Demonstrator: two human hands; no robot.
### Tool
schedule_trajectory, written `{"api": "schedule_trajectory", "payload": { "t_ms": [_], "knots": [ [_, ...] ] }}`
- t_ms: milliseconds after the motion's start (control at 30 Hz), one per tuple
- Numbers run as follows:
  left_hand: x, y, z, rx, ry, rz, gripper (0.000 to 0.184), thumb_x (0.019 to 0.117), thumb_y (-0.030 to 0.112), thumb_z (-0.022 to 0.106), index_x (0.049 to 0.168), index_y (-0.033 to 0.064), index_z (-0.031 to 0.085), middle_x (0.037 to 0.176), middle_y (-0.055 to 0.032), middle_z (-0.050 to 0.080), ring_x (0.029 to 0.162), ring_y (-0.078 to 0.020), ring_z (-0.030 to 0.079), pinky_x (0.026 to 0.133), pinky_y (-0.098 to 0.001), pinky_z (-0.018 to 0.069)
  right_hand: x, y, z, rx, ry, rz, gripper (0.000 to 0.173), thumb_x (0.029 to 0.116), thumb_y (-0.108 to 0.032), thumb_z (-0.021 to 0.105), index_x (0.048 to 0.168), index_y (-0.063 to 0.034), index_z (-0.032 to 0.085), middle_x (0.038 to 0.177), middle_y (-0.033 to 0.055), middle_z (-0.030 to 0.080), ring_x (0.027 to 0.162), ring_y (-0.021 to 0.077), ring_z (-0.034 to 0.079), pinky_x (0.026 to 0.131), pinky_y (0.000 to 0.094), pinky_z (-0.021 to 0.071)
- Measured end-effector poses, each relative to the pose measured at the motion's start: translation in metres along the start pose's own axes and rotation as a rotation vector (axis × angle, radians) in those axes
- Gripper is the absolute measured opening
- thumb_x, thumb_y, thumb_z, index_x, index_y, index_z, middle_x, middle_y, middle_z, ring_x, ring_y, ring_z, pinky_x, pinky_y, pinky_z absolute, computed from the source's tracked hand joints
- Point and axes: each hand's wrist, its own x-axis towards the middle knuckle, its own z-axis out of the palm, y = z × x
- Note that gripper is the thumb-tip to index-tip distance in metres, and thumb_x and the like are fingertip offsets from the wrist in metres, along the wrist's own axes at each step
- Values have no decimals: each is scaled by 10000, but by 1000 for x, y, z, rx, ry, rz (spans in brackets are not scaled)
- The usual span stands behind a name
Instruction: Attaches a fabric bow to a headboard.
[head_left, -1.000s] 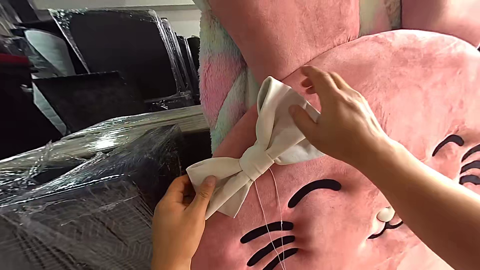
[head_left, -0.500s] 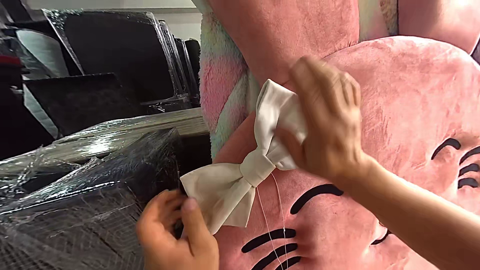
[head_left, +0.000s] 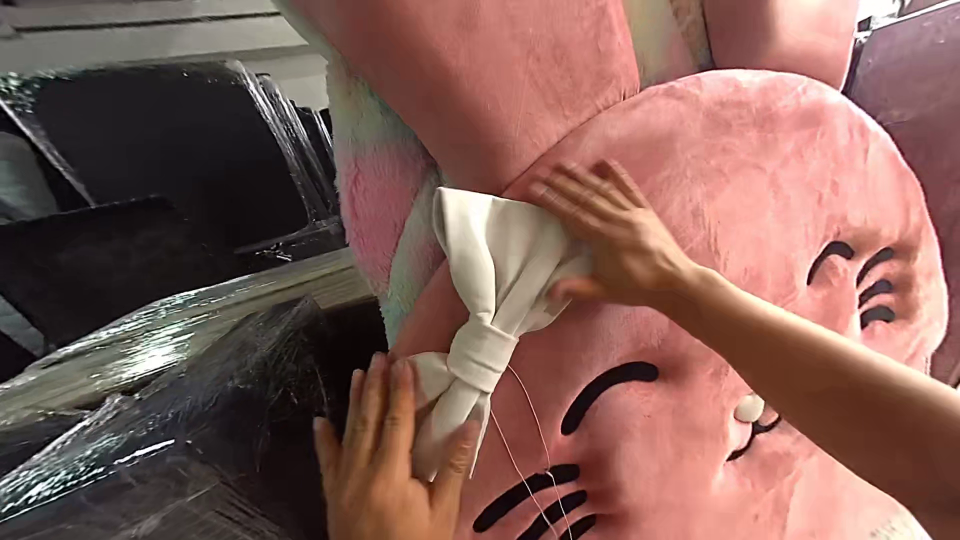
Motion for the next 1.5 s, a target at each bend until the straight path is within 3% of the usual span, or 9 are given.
{"api": "schedule_trajectory", "payload": {
  "t_ms": [167,300,467,767,867,933,1100,1267,1500],
  "knots": [
    [21,-3,-37,-149,96,56,551,1072,355,488,1429,-59,552,1525,-298,463,1463,-402,418,1226,-555,325,-52,-48,-37,167,321,429,503,1053,-377,510,1396,-17,589,1394,149,623,1325,257,572,1118,492,462],
    [-12,16,-58,-144,156,57,246,1017,133,602,1126,-74,681,1052,-191,667,988,-167,646,867,-285,549,-98,-142,-18,342,160,586,220,970,-279,643,1079,-106,726,1017,-1,711,934,105,676,791,319,594],
    [-46,52,-20,124,-175,391,200,977,122,612,1102,96,766,1091,-122,716,1018,-262,667,886,-408,531,-89,-186,24,288,-54,602,298,957,-384,659,1010,-94,702,864,40,658,799,195,669,666,356,572],
    [21,29,-2,332,-475,1157,309,1028,3,422,1095,20,723,1211,-91,715,1199,-238,621,1069,-457,411,-99,-155,1,354,-69,596,160,992,-204,571,921,-102,672,786,7,617,725,151,629,626,313,526],
    [31,40,-4,99,-594,1085,259,1030,22,425,1003,22,683,1054,-121,727,1123,-279,681,1136,-523,439,-95,-140,-15,641,-225,775,90,1027,-209,570,1090,-152,602,700,-69,612,568,56,596,502,270,520],
    [35,50,-9,-16,-611,992,206,1024,49,446,969,58,644,848,-70,675,877,-234,689,985,-460,537,-94,-121,-21,724,-357,794,176,1052,-249,551,1202,-166,589,696,-63,607,555,74,587,512,300,527],
    [36,54,-25,-4,-597,900,226,1038,221,538,1019,109,733,751,-26,601,696,-201,560,663,-374,452,-100,-77,-19,504,-219,425,207,1038,-341,542,943,-216,676,625,-100,537,532,58,514,472,305,410],
    [30,37,-37,2,-543,885,248,1045,261,549,955,109,723,721,-29,565,703,-211,554,704,-375,470,-84,-58,-13,294,-145,455,504,940,-636,579,679,-208,527,538,-69,415,476,112,443,454,345,309],
    [31,9,-41,75,-447,867,229,1049,184,531,953,50,691,602,-44,517,568,-214,503,617,-377,429,-76,-57,2,298,-9,443,411,951,-332,568,574,-186,487,492,-36,428,452,139,464,439,376,301]
  ]
}}
